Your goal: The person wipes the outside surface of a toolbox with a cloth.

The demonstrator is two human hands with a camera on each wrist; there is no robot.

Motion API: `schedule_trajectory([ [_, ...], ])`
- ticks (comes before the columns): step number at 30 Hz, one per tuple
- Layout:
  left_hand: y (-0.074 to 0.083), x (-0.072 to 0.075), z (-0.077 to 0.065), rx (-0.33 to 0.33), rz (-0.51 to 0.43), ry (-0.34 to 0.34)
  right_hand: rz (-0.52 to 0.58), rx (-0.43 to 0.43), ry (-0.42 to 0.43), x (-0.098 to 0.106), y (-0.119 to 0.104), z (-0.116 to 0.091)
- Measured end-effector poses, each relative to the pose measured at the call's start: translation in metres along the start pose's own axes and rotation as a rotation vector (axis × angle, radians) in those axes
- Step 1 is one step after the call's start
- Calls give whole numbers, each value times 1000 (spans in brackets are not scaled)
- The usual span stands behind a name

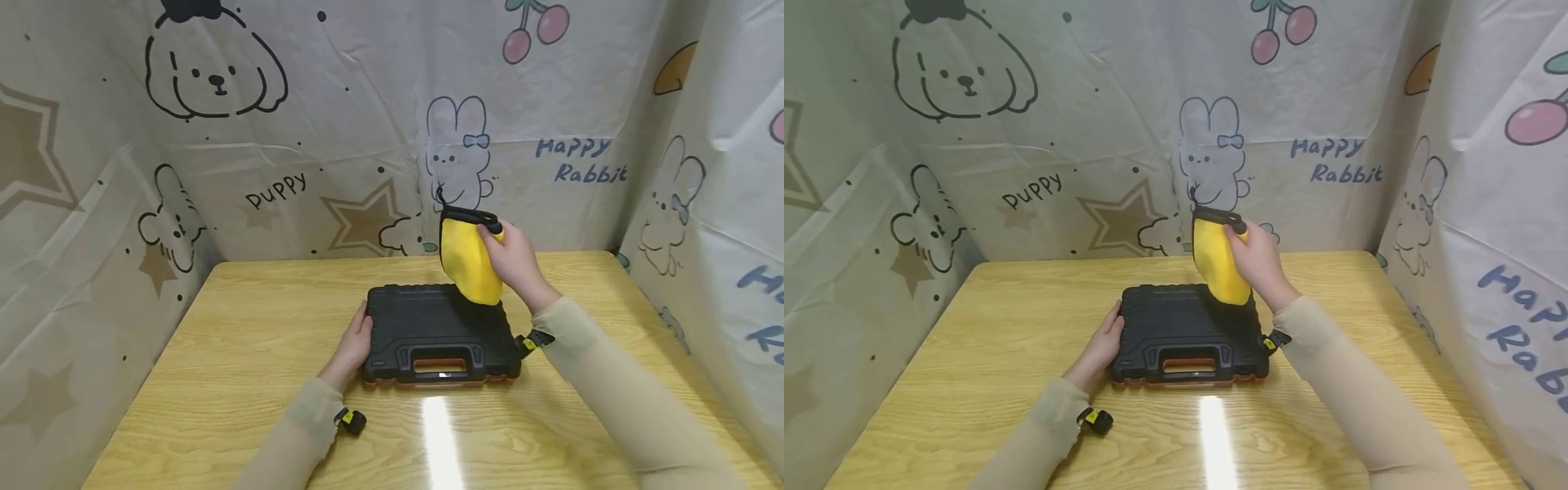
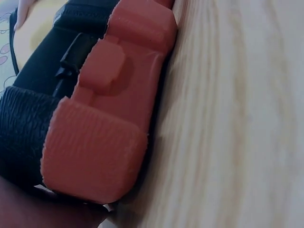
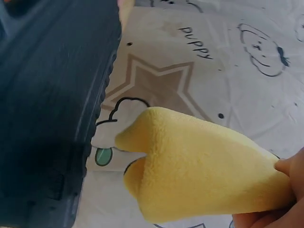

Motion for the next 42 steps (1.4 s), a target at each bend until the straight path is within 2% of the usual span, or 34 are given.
schedule_trajectory([
  [6, 0, -2, -1, -4, -19, -1, -153, 35, -77, -25, -10, 27],
  [9, -1, -2, -1, 3, -23, -2, -231, 97, -102, -39, -15, 37],
  [13, -2, -2, -1, 13, -12, 3, -340, 208, -144, -62, -26, 40],
  [19, -2, -1, -1, 5, 5, 10, -477, 391, -318, -116, -42, 26],
  [22, -1, 0, -1, -4, 6, 13, -560, 451, -407, -142, -49, 13],
  [26, 0, 0, -1, -10, 4, 13, -660, 532, -459, -167, -61, -2],
  [29, -1, 0, 0, -15, 10, 16, -713, 588, -477, -182, -66, -9],
  [34, -1, 1, 1, -33, 2, 20, -759, 610, -542, -201, -69, -17],
  [42, -1, 1, 1, -23, -16, 17, -837, 652, -606, -216, -69, -31],
])
Point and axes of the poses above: each hand's wrist, its own z-axis towards the middle knuckle, its own x-axis out of the back of the hand, y = z × x, the point moved 7 cm from there along z, towards the middle knuckle
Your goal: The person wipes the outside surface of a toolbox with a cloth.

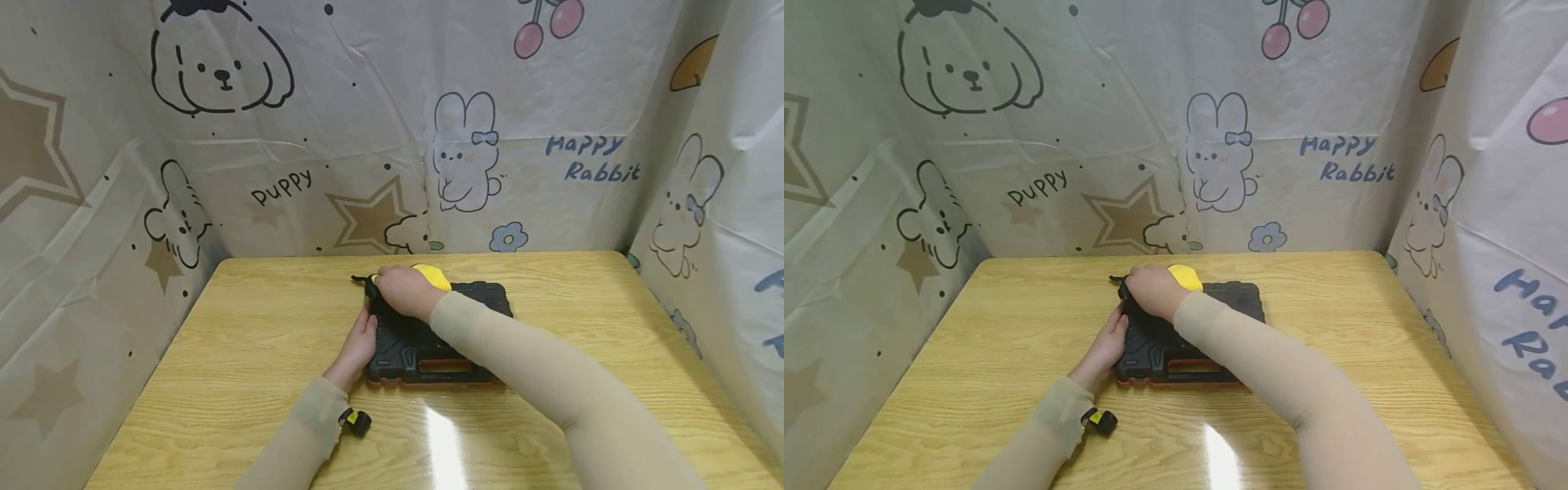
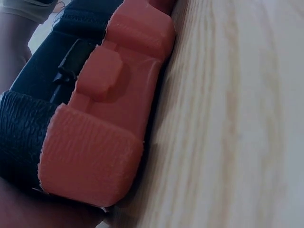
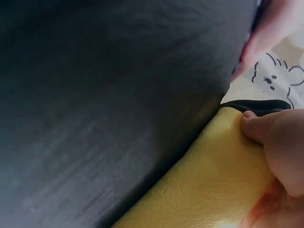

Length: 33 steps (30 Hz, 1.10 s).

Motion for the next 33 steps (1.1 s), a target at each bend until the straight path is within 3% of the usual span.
schedule_trajectory([
  [11, -2, 0, 1, 33, -14, 47, -60, 69, -9, 4, -25, -20],
  [21, -1, -1, -4, 43, -84, 43, -47, 52, -1, 10, -38, -39],
  [33, 0, 1, -5, 51, -92, 75, -45, 42, 22, 7, -42, -49],
])
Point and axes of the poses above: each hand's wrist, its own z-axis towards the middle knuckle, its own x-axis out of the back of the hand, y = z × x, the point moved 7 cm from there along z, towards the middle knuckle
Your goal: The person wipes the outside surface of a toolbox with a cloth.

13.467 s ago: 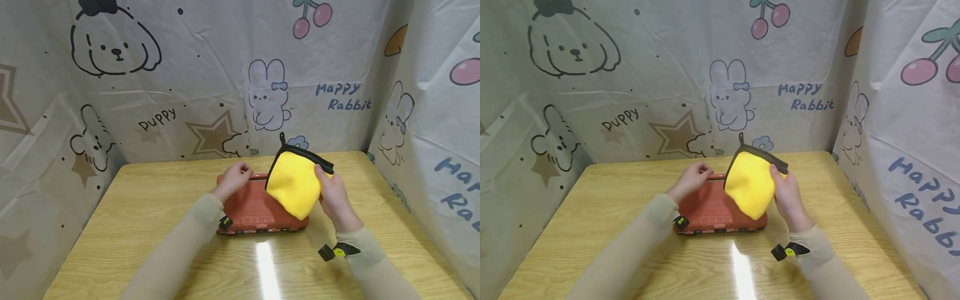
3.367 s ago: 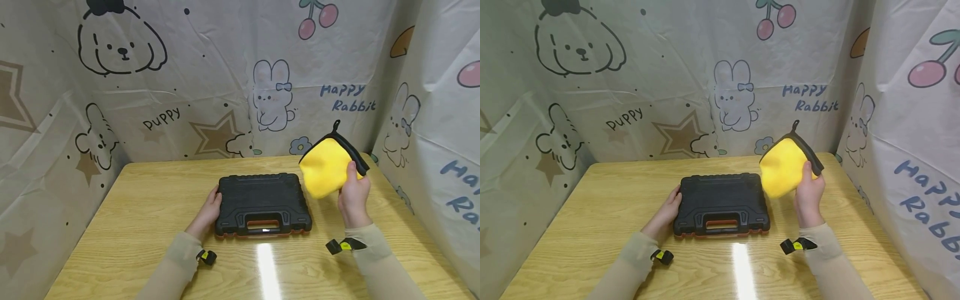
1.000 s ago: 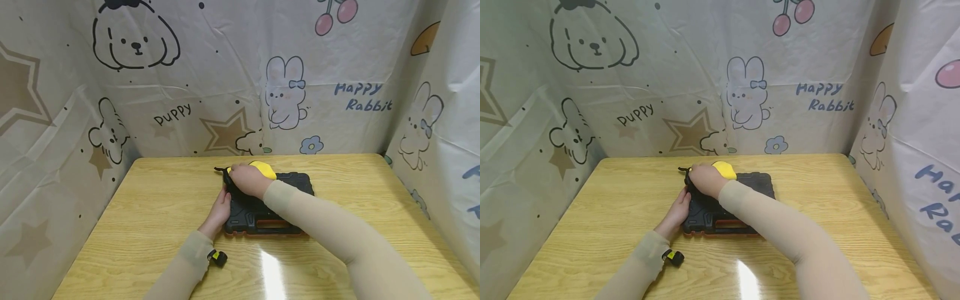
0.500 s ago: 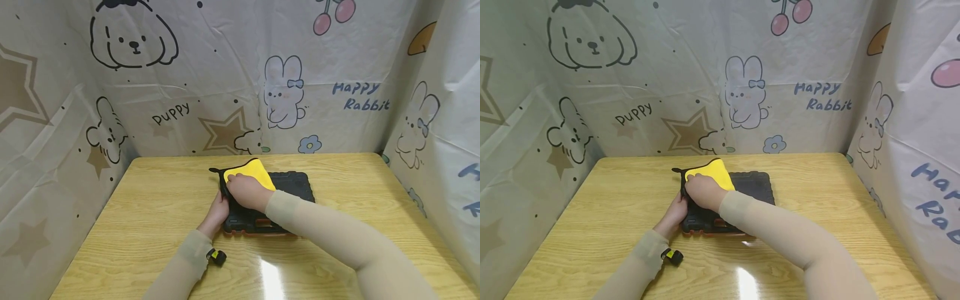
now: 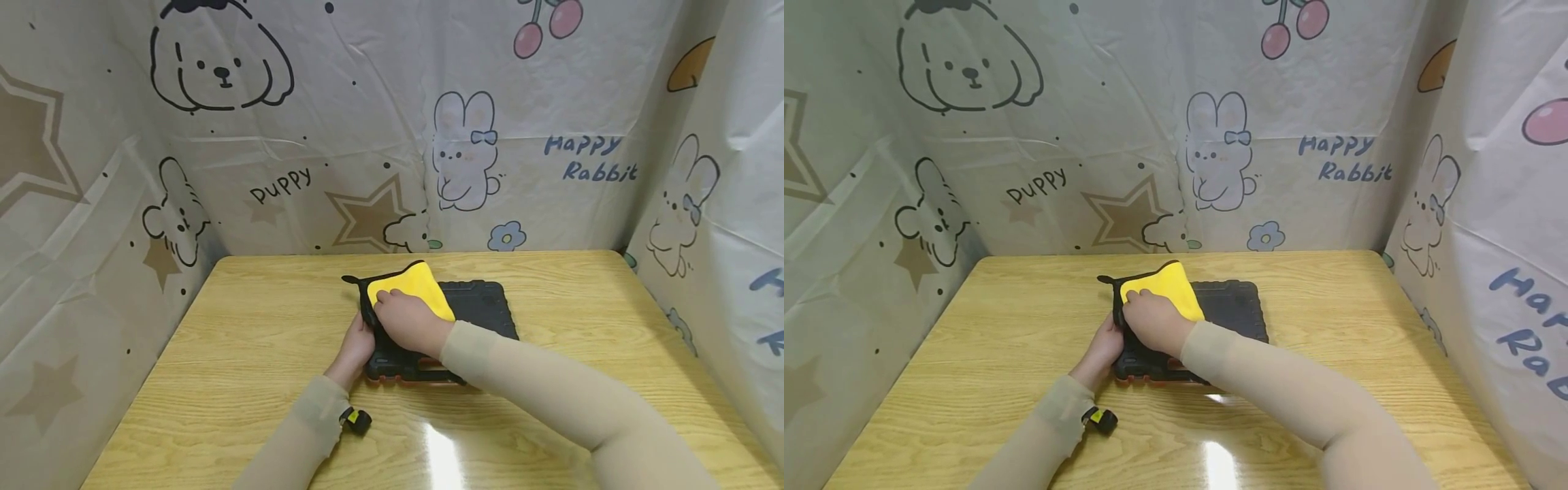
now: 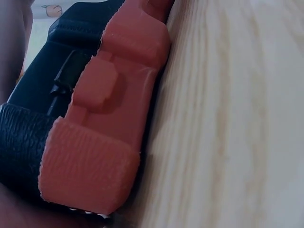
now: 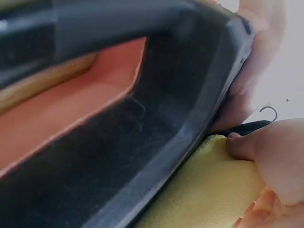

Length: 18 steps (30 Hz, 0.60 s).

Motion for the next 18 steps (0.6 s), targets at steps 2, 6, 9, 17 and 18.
schedule_trajectory([
  [2, 0, 1, 0, -2, -12, -11, -3, 10, 5, 1, -2, -3],
  [6, 0, 1, -1, 1, -41, -43, -7, 40, 25, 3, -6, -13],
  [9, -1, 1, 0, 12, -56, -59, -24, 62, 45, 2, -9, -20],
  [17, 2, 1, 1, -2, -73, -66, -48, 73, 52, 0, -18, -36],
  [18, 1, 0, 1, 0, -70, -65, -53, 75, 51, 0, -19, -38],
])
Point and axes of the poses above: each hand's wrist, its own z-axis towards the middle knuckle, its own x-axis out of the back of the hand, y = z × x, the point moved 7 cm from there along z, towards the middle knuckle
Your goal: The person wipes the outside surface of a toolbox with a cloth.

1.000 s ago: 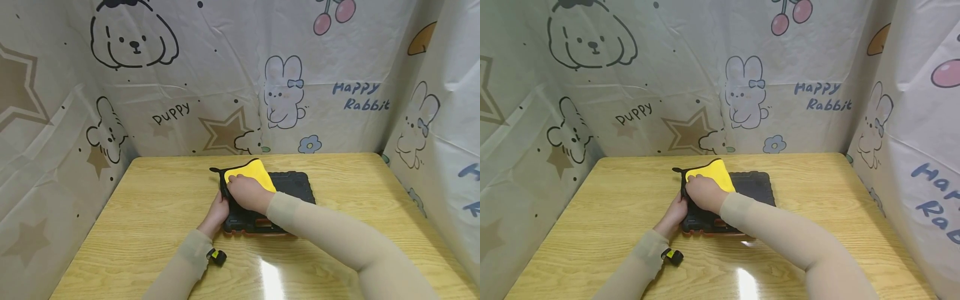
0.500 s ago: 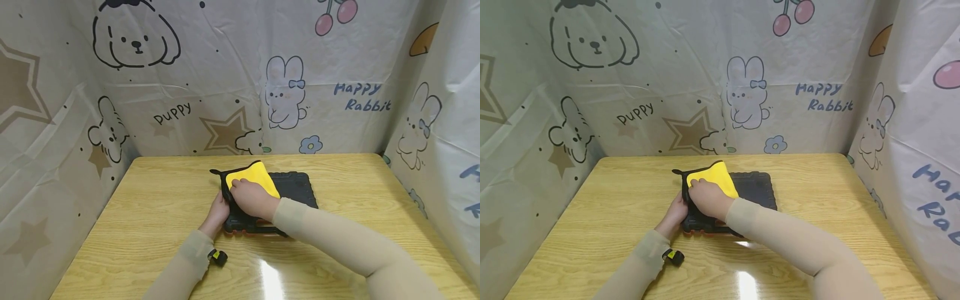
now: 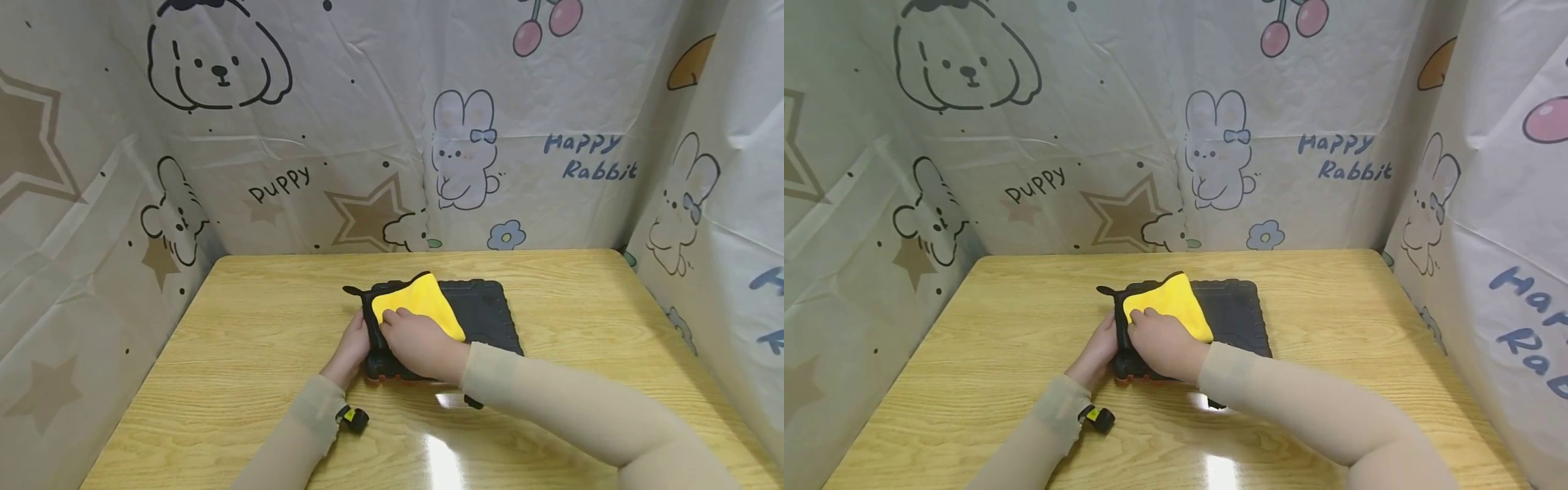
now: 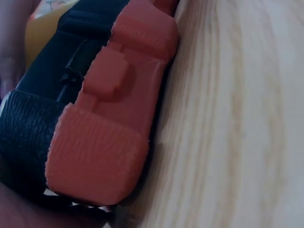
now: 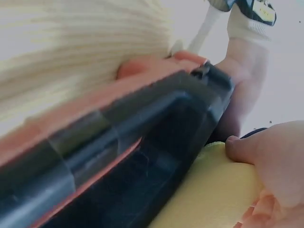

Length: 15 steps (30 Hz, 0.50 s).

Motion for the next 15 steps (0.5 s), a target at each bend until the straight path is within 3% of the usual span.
schedule_trajectory([
  [15, -2, 0, 1, 12, 11, 22, -96, 122, -29, 13, -28, -29],
])
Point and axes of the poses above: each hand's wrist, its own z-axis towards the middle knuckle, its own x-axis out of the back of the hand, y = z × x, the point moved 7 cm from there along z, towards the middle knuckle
